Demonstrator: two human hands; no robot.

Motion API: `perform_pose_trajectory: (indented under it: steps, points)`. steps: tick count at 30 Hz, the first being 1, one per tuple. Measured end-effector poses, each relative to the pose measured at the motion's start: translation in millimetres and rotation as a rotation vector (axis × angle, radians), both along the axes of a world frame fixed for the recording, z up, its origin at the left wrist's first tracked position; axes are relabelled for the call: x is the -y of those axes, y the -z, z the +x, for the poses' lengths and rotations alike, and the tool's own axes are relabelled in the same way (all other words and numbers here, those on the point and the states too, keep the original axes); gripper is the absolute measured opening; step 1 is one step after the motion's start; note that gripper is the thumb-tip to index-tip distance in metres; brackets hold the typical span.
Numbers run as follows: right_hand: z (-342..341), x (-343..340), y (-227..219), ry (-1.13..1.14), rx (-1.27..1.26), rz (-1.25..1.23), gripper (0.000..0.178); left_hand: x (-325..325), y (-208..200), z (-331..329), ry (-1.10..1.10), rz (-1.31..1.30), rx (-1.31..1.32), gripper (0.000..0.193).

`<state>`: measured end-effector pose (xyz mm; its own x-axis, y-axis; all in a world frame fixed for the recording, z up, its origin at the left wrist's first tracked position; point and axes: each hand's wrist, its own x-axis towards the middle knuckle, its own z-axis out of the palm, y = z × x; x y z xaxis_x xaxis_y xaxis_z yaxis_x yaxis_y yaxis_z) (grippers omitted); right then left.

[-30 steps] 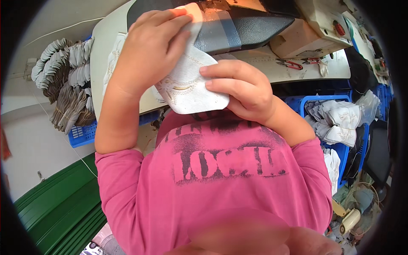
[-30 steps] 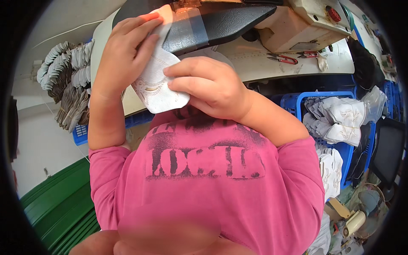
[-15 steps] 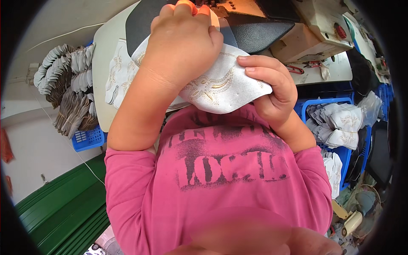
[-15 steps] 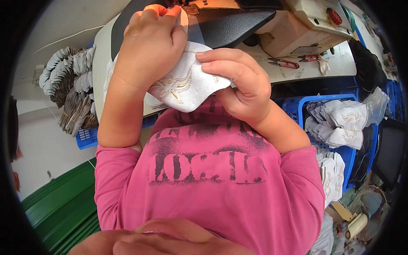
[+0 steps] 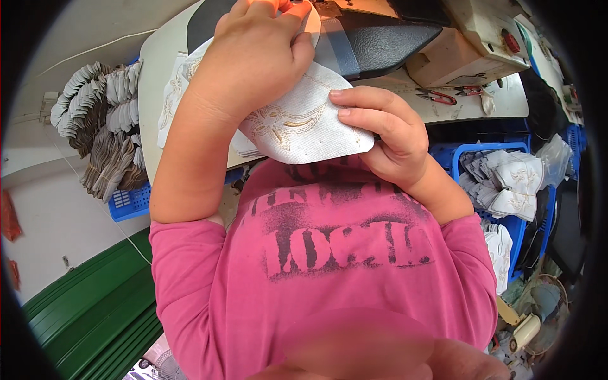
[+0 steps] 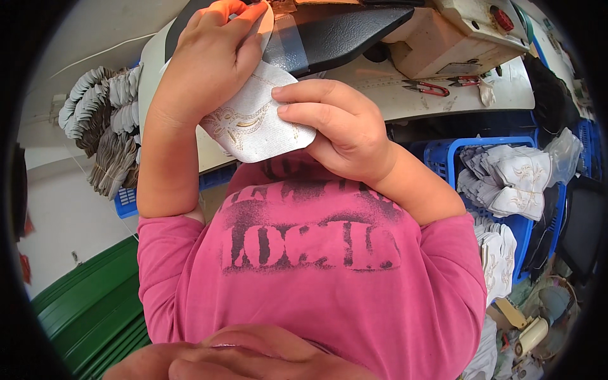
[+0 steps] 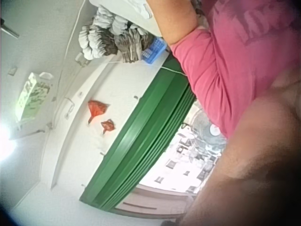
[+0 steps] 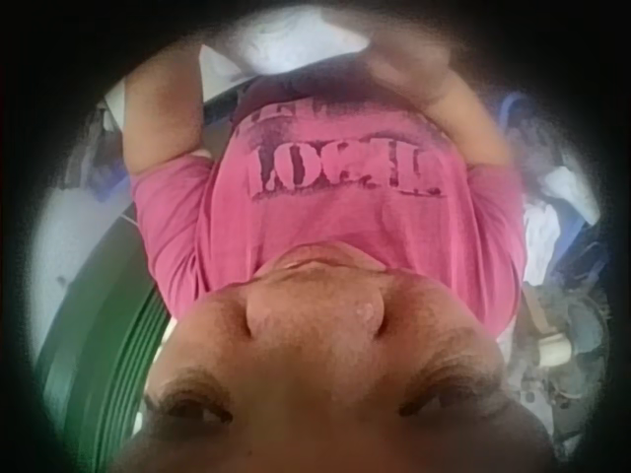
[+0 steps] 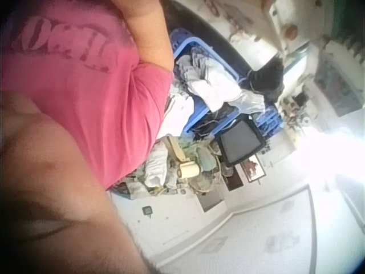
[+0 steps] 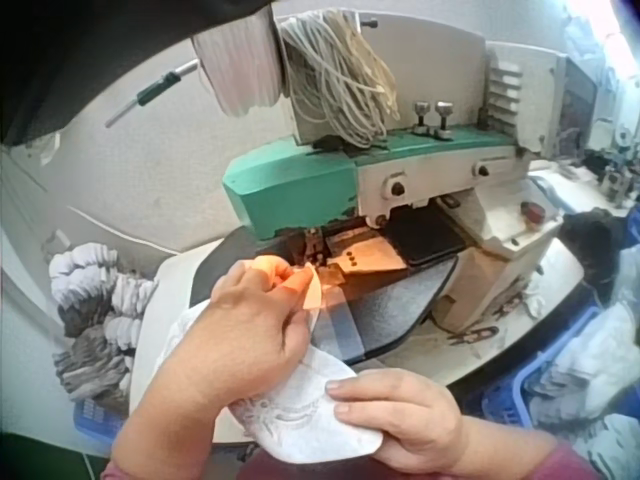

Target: The person retrieves a stack of shoe upper pieces and places them on a workbench. The person then pairs each shoe upper with a reinforcement patch and feeds them through a machine by hand to sew them together.

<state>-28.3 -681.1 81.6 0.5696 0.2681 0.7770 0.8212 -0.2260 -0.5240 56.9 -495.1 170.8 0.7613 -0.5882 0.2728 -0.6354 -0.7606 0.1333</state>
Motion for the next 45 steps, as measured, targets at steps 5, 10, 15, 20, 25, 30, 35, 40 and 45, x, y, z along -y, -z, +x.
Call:
perform_pose_trajectory:
  steps: [5, 10, 15, 20, 25, 30, 35, 40, 45]
  points:
    - [1, -1, 2, 0.042, 0.026, 0.043, 0.039, 4, -1, 3, 0.017, -0.012, 0.019, 0.035]
    - [2, -1, -1, 0.045, 0.076, -0.003, 0.04, -9, -1, 10, 0.128, -0.063, 0.06, 0.032]
    - [6, 3, -6, 0.093, 0.188, -0.1, 0.037, -13, -2, 14, 0.144, -0.045, 0.014, 0.032]
    - [14, 7, -13, 0.211, 0.33, -0.208, 0.032, -15, 3, 16, 0.132, -0.06, 0.09, 0.035]
    - [25, 16, -13, 0.26, 0.39, -0.299, 0.027, -12, -8, 14, 0.07, -0.02, 0.029, 0.035]
    - [44, 35, -23, 0.212, 0.33, -0.3, 0.024, -7, -9, 11, 0.047, -0.011, 0.02, 0.032]
    - [61, 53, -39, 0.128, 0.077, -0.292, 0.036, 1, -14, 2, -0.02, 0.063, -0.009, 0.031]
    - [86, 67, -48, 0.131, 0.161, -0.264, 0.016, 12, -14, -4, -0.092, 0.192, -0.04, 0.036]
    - [95, 64, -49, 0.124, 0.178, -0.282, 0.013, 1, -10, 6, -0.077, 0.12, -0.158, 0.04]
